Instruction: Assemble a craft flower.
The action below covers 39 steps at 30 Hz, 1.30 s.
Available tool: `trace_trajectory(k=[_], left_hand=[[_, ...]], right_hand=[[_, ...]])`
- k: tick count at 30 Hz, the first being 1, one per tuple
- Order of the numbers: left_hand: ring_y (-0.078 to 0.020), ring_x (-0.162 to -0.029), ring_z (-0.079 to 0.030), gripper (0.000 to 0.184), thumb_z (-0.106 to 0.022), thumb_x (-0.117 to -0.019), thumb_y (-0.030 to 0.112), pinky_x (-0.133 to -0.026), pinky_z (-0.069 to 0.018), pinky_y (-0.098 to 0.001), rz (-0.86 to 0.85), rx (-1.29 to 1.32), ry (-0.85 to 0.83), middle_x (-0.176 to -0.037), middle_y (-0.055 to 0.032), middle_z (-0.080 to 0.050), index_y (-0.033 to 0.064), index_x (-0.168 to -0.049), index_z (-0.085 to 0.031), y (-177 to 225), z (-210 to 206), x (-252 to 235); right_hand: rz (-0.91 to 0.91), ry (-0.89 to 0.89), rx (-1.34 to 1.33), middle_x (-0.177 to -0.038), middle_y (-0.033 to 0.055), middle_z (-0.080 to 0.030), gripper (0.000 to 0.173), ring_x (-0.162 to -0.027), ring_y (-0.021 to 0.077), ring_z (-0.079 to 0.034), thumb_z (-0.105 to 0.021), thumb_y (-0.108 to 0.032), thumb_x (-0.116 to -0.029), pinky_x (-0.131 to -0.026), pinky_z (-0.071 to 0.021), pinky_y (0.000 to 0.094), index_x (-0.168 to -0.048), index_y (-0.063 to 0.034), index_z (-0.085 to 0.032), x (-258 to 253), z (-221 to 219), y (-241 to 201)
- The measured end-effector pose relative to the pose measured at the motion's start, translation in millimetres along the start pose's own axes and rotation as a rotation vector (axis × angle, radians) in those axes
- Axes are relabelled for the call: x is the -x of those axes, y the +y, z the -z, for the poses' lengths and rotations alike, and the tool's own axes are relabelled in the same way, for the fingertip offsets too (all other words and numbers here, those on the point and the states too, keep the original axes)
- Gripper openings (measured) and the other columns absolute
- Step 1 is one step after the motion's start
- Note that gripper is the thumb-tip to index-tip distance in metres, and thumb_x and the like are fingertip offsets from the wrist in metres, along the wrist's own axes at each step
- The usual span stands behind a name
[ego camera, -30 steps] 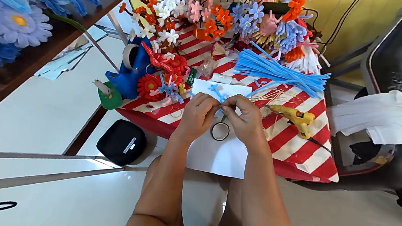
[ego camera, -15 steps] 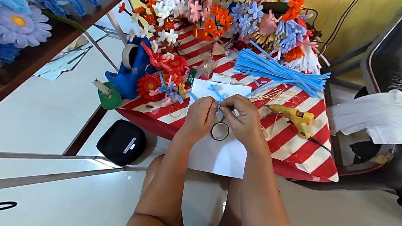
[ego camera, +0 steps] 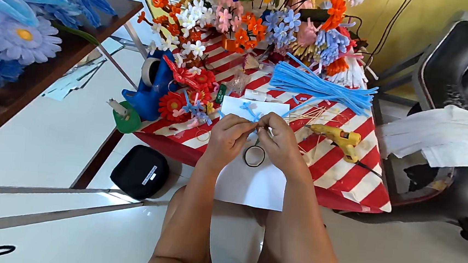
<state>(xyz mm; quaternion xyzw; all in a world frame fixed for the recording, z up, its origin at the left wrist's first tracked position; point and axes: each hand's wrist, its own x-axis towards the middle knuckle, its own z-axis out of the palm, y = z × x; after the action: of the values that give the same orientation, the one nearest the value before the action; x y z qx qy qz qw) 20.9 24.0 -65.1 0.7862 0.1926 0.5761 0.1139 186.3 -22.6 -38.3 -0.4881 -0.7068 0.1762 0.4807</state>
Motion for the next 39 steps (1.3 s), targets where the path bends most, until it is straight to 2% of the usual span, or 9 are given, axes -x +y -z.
trace_trajectory(k=[6,12,20,24,26,29,34,36,39], left_hand=[[-0.0167,-0.092,-0.066,0.015,-0.062,-0.0998,0.009,-0.087,-0.0535,-0.027,0.03,-0.068,-0.004,-0.091,-0.0107,-0.069,0.0008,-0.094,-0.073,-0.6,1.1,1.7],[-0.0159,-0.086,-0.062,0.02,-0.052,-0.1045,0.011,-0.083,-0.0526,-0.0276,0.158,-0.07,-0.06,-0.089,-0.0101,-0.063,0.0002,-0.093,-0.065,0.7,-3.5,1.9],[-0.0103,-0.083,-0.059,0.02,-0.052,-0.1027,0.009,-0.079,-0.0504,-0.0235,0.228,0.061,-0.107,-0.086,-0.0074,-0.061,-0.0009,-0.093,-0.065,-0.1,7.8,-2.1],[-0.0166,-0.08,-0.064,0.017,-0.058,-0.1003,0.008,-0.076,-0.0556,-0.0314,0.41,-0.172,-0.047,-0.092,-0.0134,-0.066,-0.0043,-0.106,-0.068,-6.1,23.0,-1.6],[-0.0257,-0.084,-0.067,0.023,-0.066,-0.0974,0.009,-0.077,-0.0575,-0.0425,0.612,-0.311,-0.145,-0.099,-0.0172,-0.068,-0.0035,-0.116,-0.067,-5.8,30.1,-4.4],[-0.0361,-0.097,-0.07,0.023,-0.068,-0.0976,0.011,-0.09,-0.0536,-0.0574,0.818,-0.409,-0.341,-0.102,-0.0196,-0.072,-0.0028,-0.116,-0.071,-2.5,32.4,-10.9],[-0.0424,-0.108,-0.065,0.031,-0.071,-0.0962,0.017,-0.096,-0.0488,-0.0623,0.871,-0.412,-0.486,-0.113,-0.024,-0.069,-0.0017,-0.121,-0.071,-3.6,24.5,-9.6],[-0.0416,-0.11,-0.065,0.024,-0.07,-0.0966,0.014,-0.097,-0.0493,-0.0608,0.868,-0.422,-0.516,-0.111,-0.0226,-0.07,-0.0006,-0.116,-0.073,-3.8,21.9,-9.7],[-0.0386,-0.102,-0.067,0.016,-0.066,-0.0979,0.01,-0.092,-0.0518,-0.0584,0.847,-0.408,-0.481,-0.102,-0.0209,-0.07,-0.0009,-0.106,-0.074,-3.4,21.7,-9.7]], right_hand=[[0.008,-0.015,-0.034,-0.085,0.0045,-0.061,0.01,-0.081,0.0094,-0.06,-0.054,-0.007,-0.0952,-0.082,-0.0499,0.0299,-0.094,-0.0021,-0.063,0.0,-2.3,-1.7],[0.072,0.082,0.018,-0.088,0.0042,-0.067,0.01,-0.088,0.0133,-0.064,-0.061,-0.007,-0.0946,-0.09,-0.0501,0.039,-0.094,-0.0032,-0.07,-0.2,-6.9,3.7],[0.063,0.063,0.042,-0.083,0.0039,-0.061,0.01,-0.086,0.0141,-0.061,-0.055,-0.008,-0.0923,-0.092,-0.0459,0.041,-0.089,-0.0044,-0.063,0.8,-10.8,-0.7],[0.045,0.084,0.022,-0.086,0.0059,-0.062,0.009,-0.086,0.0146,-0.061,-0.055,-0.007,-0.093,-0.086,-0.0494,0.0372,-0.091,-0.0023,-0.063,0.4,-2.1,1.9],[0.03,0.105,0.017,-0.086,0.0066,-0.062,0.01,-0.084,0.0128,-0.06,-0.054,-0.006,-0.0922,-0.081,-0.0504,0.0319,-0.092,-0.0012,-0.063,0.4,4.5,4.2],[-0.005,0.128,0.029,-0.086,0.0072,-0.061,0.011,-0.082,0.0109,-0.059,-0.053,-0.005,-0.0925,-0.076,-0.0499,0.0277,-0.092,-0.0001,-0.063,0.8,12.6,6.7],[-0.031,0.144,0.037,-0.087,0.0056,-0.06,0.011,-0.081,0.0077,-0.057,-0.052,-0.007,-0.0941,-0.075,-0.0489,0.0245,-0.093,-0.0007,-0.062,1.6,17.6,9.2],[-0.03,0.145,0.034,-0.086,0.0048,-0.059,0.01,-0.08,0.007,-0.057,-0.053,-0.007,-0.0939,-0.074,-0.0482,0.0237,-0.093,-0.0012,-0.061,1.7,17.1,9.0],[-0.029,0.14,0.023,-0.085,0.0039,-0.059,0.011,-0.08,0.0066,-0.057,-0.053,-0.007,-0.0937,-0.075,-0.0476,0.0229,-0.093,-0.0017,-0.062,1.9,16.8,7.8]])
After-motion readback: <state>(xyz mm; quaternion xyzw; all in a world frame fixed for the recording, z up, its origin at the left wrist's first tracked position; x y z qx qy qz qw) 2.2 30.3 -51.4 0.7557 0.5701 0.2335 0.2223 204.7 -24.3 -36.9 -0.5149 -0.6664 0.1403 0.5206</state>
